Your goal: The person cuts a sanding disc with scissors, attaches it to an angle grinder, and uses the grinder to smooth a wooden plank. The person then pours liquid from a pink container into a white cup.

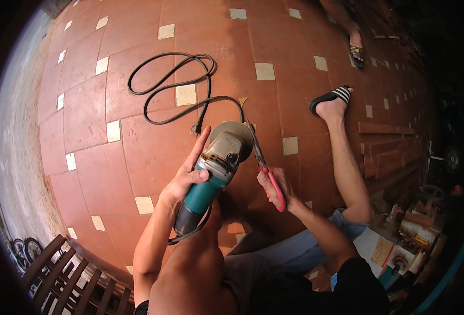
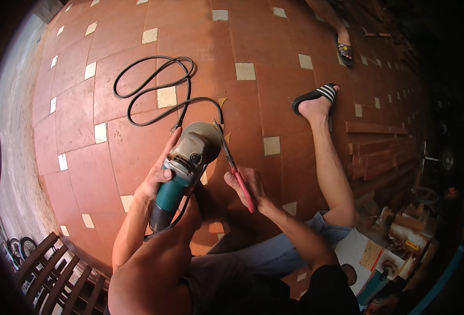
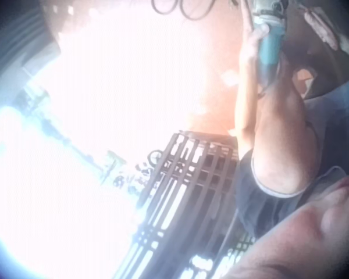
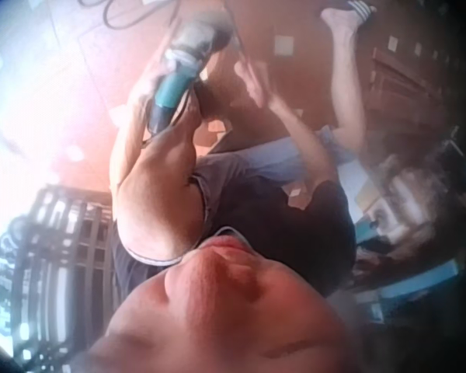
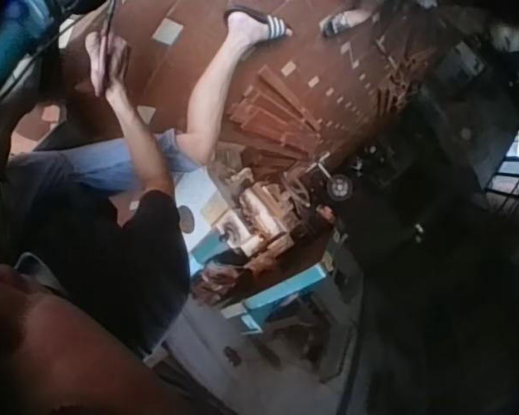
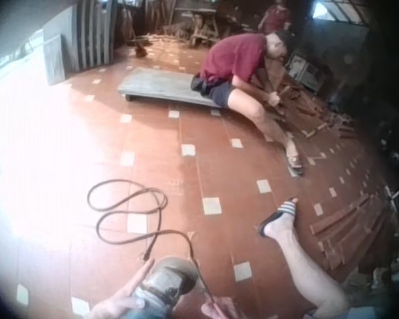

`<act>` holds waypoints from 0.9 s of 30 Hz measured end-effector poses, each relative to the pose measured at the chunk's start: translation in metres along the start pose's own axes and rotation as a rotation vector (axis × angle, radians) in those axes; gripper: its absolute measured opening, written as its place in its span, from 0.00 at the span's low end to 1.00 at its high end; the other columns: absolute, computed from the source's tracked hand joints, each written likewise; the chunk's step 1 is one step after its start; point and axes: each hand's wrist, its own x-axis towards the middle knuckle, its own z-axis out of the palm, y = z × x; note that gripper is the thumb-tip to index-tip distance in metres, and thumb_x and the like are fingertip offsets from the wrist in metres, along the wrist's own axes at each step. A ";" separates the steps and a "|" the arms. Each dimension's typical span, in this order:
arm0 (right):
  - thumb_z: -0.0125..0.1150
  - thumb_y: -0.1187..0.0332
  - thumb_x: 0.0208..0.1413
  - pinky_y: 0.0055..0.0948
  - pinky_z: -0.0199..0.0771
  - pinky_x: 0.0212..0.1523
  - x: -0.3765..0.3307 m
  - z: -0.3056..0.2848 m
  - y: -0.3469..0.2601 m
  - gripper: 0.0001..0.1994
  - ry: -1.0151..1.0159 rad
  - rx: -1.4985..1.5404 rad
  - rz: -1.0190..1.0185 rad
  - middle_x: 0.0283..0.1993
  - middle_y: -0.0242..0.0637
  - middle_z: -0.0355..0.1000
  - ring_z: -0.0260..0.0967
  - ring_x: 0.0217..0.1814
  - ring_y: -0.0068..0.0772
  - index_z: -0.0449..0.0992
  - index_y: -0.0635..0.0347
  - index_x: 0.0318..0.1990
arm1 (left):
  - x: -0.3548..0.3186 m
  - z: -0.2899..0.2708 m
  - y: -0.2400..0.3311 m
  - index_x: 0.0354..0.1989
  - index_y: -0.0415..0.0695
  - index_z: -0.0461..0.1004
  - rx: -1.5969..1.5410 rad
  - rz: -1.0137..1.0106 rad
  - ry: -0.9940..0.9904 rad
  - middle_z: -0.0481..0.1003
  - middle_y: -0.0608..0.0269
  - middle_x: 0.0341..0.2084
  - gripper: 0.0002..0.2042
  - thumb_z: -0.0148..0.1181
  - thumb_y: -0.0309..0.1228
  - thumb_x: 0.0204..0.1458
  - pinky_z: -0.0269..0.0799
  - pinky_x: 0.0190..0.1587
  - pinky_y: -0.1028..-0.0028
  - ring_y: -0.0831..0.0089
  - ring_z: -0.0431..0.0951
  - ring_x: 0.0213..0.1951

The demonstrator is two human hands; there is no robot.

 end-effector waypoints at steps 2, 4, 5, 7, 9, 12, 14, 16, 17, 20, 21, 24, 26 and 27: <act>0.50 0.37 0.67 0.41 0.68 0.30 -0.001 0.001 0.000 0.31 -0.026 -0.004 -0.012 0.25 0.43 0.66 0.68 0.26 0.47 0.70 0.62 0.33 | -0.001 0.000 0.002 0.81 0.54 0.39 -0.007 -0.010 0.001 0.59 0.50 0.71 0.60 0.75 0.43 0.40 0.81 0.49 0.62 0.59 0.78 0.52; 0.51 0.37 0.67 0.37 0.68 0.29 0.001 0.000 0.001 0.30 -0.091 0.083 -0.009 0.27 0.40 0.67 0.67 0.26 0.41 0.70 0.61 0.37 | -0.001 -0.001 0.002 0.81 0.54 0.39 -0.013 -0.020 -0.022 0.59 0.51 0.71 0.60 0.75 0.43 0.40 0.81 0.49 0.61 0.59 0.78 0.53; 0.51 0.36 0.67 0.34 0.69 0.29 0.002 0.000 0.002 0.30 -0.127 0.147 0.003 0.27 0.37 0.66 0.66 0.26 0.36 0.69 0.61 0.38 | -0.001 -0.002 0.002 0.81 0.54 0.39 -0.029 -0.033 -0.041 0.59 0.51 0.71 0.60 0.75 0.43 0.41 0.82 0.48 0.61 0.59 0.78 0.53; 0.50 0.34 0.66 0.23 0.70 0.28 0.009 0.001 0.002 0.30 -0.216 0.361 0.062 0.27 0.28 0.63 0.65 0.26 0.19 0.67 0.58 0.43 | -0.001 -0.007 0.000 0.81 0.53 0.39 0.023 -0.012 -0.065 0.58 0.51 0.71 0.60 0.74 0.44 0.41 0.82 0.47 0.62 0.59 0.78 0.53; 0.50 0.34 0.66 0.23 0.69 0.31 0.012 0.002 -0.001 0.31 -0.141 0.166 -0.019 0.30 0.28 0.64 0.64 0.28 0.18 0.66 0.58 0.46 | 0.000 -0.014 -0.006 0.81 0.52 0.39 0.094 0.028 -0.068 0.58 0.51 0.71 0.60 0.74 0.44 0.41 0.82 0.46 0.62 0.59 0.78 0.52; 0.52 0.34 0.65 0.29 0.68 0.32 0.014 -0.004 -0.011 0.31 -0.098 0.055 -0.057 0.32 0.32 0.64 0.63 0.29 0.27 0.66 0.60 0.43 | -0.002 -0.003 -0.001 0.81 0.52 0.39 -0.029 -0.020 -0.051 0.58 0.50 0.71 0.60 0.75 0.44 0.41 0.83 0.46 0.62 0.58 0.79 0.52; 0.53 0.37 0.65 0.35 0.68 0.33 0.012 -0.008 -0.013 0.30 -0.120 0.033 -0.031 0.30 0.36 0.64 0.65 0.30 0.34 0.67 0.61 0.39 | -0.002 -0.001 -0.001 0.81 0.52 0.38 -0.045 -0.028 -0.059 0.59 0.49 0.71 0.61 0.75 0.45 0.41 0.83 0.46 0.62 0.58 0.79 0.51; 0.53 0.34 0.64 0.31 0.67 0.30 0.010 -0.007 -0.006 0.31 -0.090 -0.016 -0.036 0.27 0.31 0.61 0.61 0.28 0.27 0.66 0.59 0.35 | -0.001 0.000 0.000 0.81 0.52 0.38 -0.041 -0.023 -0.057 0.60 0.48 0.70 0.61 0.75 0.45 0.41 0.83 0.46 0.62 0.57 0.79 0.51; 0.53 0.32 0.63 0.26 0.66 0.27 0.009 -0.007 -0.003 0.32 -0.063 -0.050 -0.048 0.26 0.26 0.57 0.59 0.26 0.21 0.65 0.57 0.34 | -0.001 0.000 0.000 0.81 0.52 0.38 -0.029 -0.014 -0.050 0.60 0.48 0.70 0.61 0.75 0.45 0.41 0.83 0.46 0.62 0.57 0.79 0.51; 0.54 0.30 0.61 0.25 0.66 0.26 0.005 -0.007 -0.006 0.34 -0.011 -0.024 -0.054 0.24 0.25 0.56 0.59 0.26 0.18 0.65 0.57 0.30 | -0.002 0.002 0.002 0.81 0.52 0.38 -0.045 -0.024 -0.051 0.62 0.48 0.69 0.61 0.75 0.45 0.41 0.83 0.45 0.62 0.57 0.79 0.51; 0.54 0.30 0.61 0.25 0.66 0.27 0.004 -0.006 -0.006 0.33 -0.029 0.003 -0.001 0.24 0.25 0.57 0.60 0.26 0.18 0.65 0.57 0.31 | -0.003 0.003 0.002 0.81 0.52 0.38 -0.059 -0.033 -0.055 0.62 0.48 0.69 0.61 0.75 0.45 0.41 0.83 0.45 0.62 0.58 0.79 0.52; 0.52 0.30 0.62 0.30 0.68 0.29 0.005 -0.004 -0.007 0.33 -0.076 0.125 0.100 0.26 0.30 0.60 0.63 0.27 0.26 0.68 0.58 0.36 | -0.002 0.008 0.007 0.81 0.51 0.38 -0.004 -0.034 -0.018 0.60 0.48 0.71 0.62 0.76 0.46 0.39 0.77 0.57 0.62 0.56 0.74 0.60; 0.49 0.30 0.63 0.40 0.70 0.30 0.009 0.005 -0.005 0.35 -0.105 0.272 0.105 0.26 0.42 0.65 0.67 0.26 0.44 0.70 0.61 0.39 | -0.001 0.003 0.004 0.81 0.51 0.39 0.130 -0.004 -0.020 0.58 0.49 0.72 0.62 0.76 0.45 0.38 0.67 0.65 0.63 0.57 0.68 0.66; 0.48 0.28 0.62 0.40 0.73 0.33 0.012 0.007 -0.004 0.36 -0.088 0.224 0.102 0.27 0.41 0.65 0.66 0.27 0.44 0.69 0.60 0.40 | -0.002 0.002 0.003 0.81 0.50 0.39 0.198 0.011 -0.020 0.57 0.49 0.73 0.63 0.76 0.45 0.38 0.63 0.69 0.64 0.57 0.65 0.68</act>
